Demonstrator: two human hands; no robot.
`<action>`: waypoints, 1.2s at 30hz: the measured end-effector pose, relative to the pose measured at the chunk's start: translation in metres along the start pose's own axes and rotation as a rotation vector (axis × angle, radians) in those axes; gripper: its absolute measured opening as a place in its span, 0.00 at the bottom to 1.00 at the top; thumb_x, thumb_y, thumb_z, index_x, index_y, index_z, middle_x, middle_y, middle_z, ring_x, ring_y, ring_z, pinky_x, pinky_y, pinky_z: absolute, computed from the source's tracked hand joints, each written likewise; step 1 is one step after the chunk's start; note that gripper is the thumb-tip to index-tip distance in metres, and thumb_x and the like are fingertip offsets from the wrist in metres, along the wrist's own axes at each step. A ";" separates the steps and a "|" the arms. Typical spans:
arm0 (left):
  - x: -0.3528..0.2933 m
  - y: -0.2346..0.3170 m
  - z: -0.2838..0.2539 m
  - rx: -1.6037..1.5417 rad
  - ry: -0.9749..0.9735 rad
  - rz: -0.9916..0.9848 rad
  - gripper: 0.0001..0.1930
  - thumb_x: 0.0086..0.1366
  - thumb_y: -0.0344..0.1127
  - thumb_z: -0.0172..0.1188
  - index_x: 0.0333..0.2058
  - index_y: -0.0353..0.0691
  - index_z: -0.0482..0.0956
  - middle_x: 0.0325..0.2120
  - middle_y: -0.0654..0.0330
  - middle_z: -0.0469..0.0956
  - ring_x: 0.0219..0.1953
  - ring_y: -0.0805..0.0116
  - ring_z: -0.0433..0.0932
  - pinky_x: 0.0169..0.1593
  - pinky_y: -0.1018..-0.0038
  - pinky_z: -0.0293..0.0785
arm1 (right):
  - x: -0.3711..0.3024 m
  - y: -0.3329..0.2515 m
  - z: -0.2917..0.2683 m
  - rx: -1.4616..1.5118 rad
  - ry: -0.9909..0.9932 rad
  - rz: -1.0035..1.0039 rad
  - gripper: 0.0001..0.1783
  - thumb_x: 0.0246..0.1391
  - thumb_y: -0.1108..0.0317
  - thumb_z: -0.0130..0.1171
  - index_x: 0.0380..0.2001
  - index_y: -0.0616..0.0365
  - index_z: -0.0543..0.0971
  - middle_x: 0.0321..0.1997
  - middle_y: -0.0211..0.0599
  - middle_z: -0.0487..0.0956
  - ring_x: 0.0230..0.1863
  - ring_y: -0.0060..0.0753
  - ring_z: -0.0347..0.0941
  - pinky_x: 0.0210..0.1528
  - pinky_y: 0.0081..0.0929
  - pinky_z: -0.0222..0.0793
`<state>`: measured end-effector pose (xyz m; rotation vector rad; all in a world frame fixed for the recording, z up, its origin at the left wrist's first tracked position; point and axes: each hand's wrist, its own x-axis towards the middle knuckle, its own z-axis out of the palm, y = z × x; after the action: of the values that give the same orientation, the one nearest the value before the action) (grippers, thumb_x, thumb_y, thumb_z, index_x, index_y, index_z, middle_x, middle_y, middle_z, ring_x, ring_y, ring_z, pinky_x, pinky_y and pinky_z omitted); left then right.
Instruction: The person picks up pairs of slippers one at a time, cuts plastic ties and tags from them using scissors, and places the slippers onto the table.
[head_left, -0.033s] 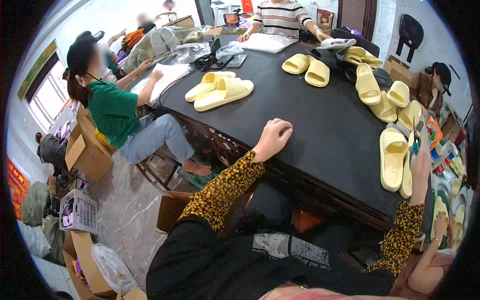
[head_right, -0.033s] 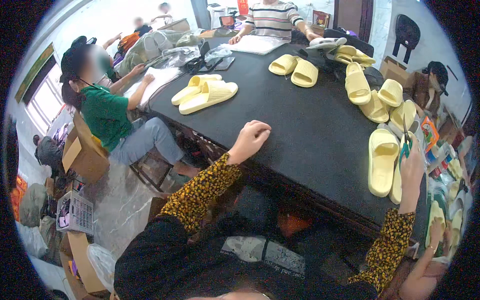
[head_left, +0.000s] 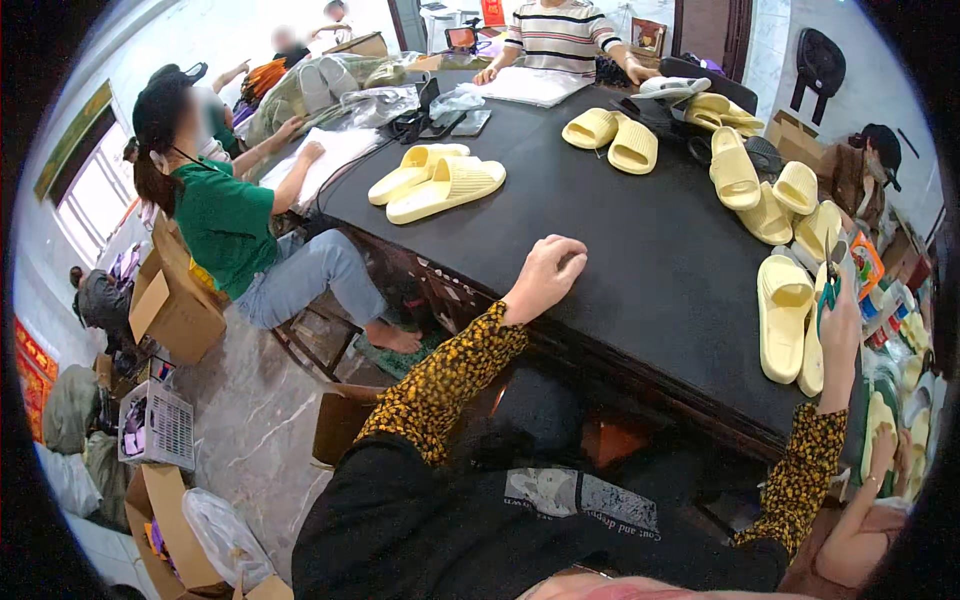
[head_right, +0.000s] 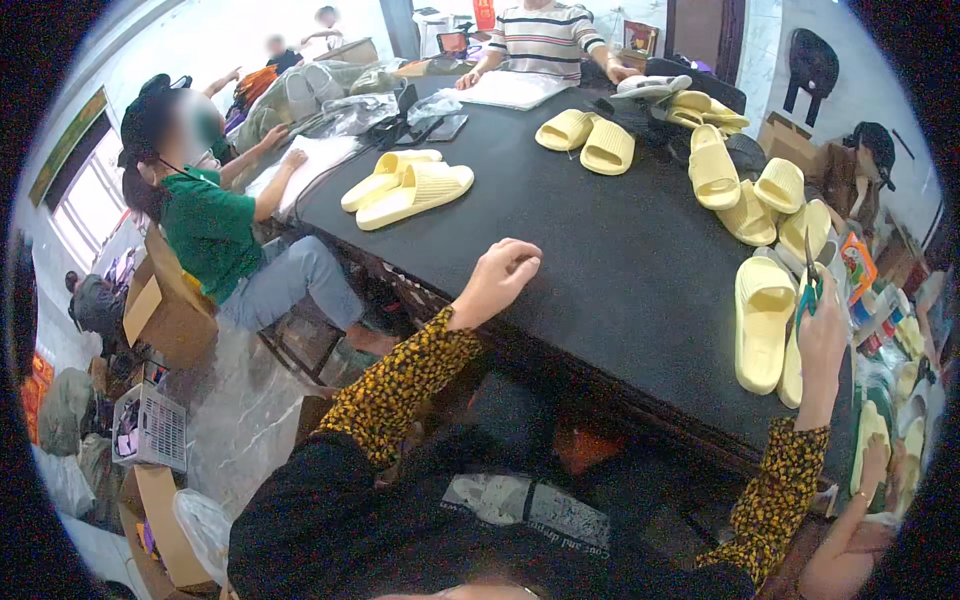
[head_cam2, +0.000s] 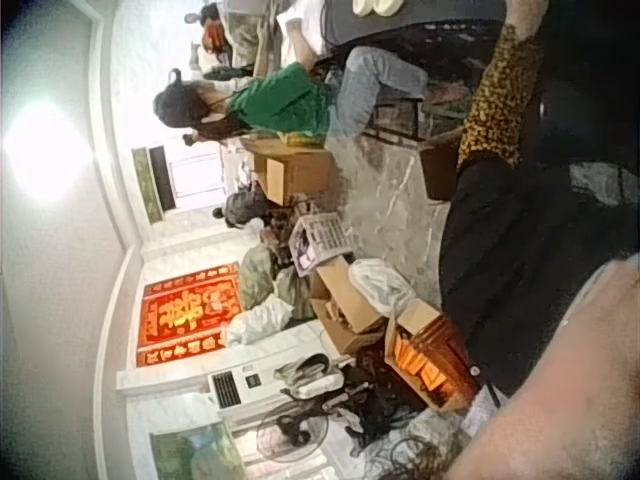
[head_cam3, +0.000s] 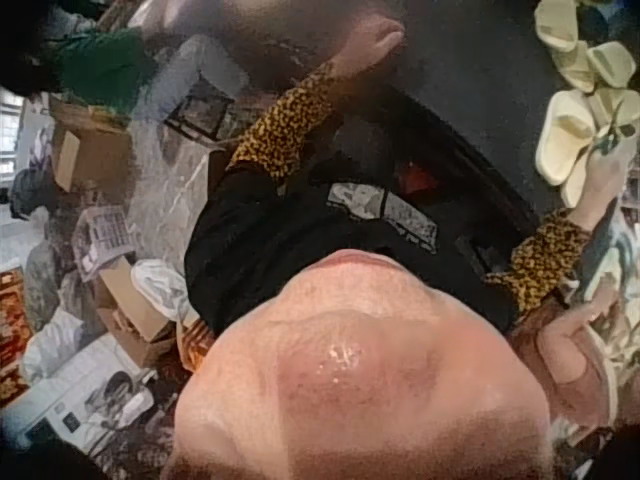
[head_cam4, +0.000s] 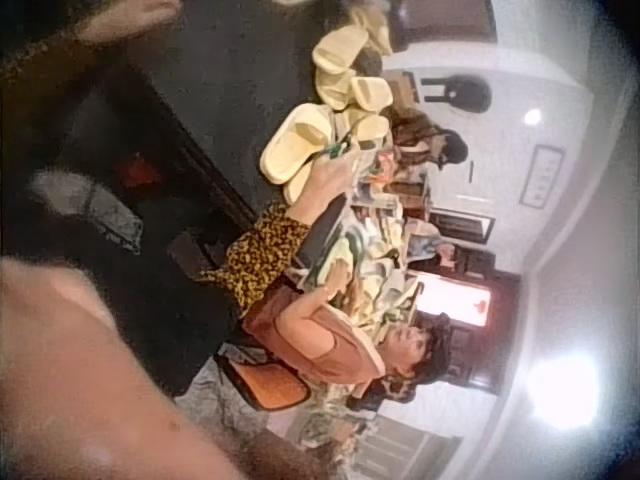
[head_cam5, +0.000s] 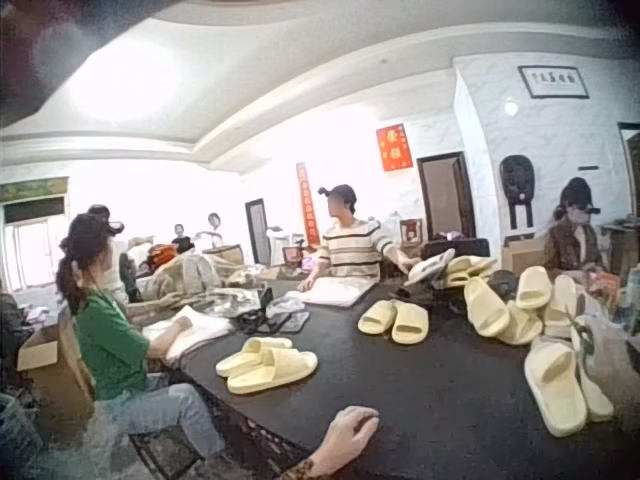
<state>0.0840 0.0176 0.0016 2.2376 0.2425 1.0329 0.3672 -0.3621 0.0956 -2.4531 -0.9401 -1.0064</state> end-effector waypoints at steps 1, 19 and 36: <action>0.006 0.018 -0.005 -0.092 -0.032 -0.030 0.09 0.65 0.32 0.57 0.42 0.36 0.79 0.37 0.58 0.79 0.42 0.68 0.76 0.48 0.73 0.72 | -0.001 -0.005 -0.006 0.075 0.135 -0.128 0.24 0.56 0.72 0.55 0.57 0.57 0.67 0.33 0.56 0.78 0.36 0.62 0.74 0.38 0.50 0.67; 0.028 0.214 -0.074 -1.444 -0.556 0.670 0.33 0.66 0.52 0.57 0.53 0.21 0.69 0.47 0.43 0.75 0.45 0.57 0.77 0.51 0.64 0.71 | -0.080 -0.181 0.040 0.899 -0.361 0.119 0.27 0.49 0.67 0.67 0.52 0.62 0.72 0.26 0.41 0.80 0.30 0.28 0.79 0.37 0.27 0.73; 0.013 0.214 -0.046 -1.445 -0.721 0.735 0.30 0.66 0.51 0.57 0.49 0.23 0.72 0.42 0.45 0.77 0.41 0.60 0.78 0.46 0.66 0.72 | -0.091 -0.170 0.063 1.078 -0.331 0.229 0.23 0.51 0.73 0.65 0.50 0.64 0.72 0.27 0.34 0.78 0.29 0.19 0.74 0.35 0.21 0.72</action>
<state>0.0378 -0.1194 0.1663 1.1075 -1.2904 0.3253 0.2337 -0.2468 -0.0055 -1.7181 -0.9159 0.0572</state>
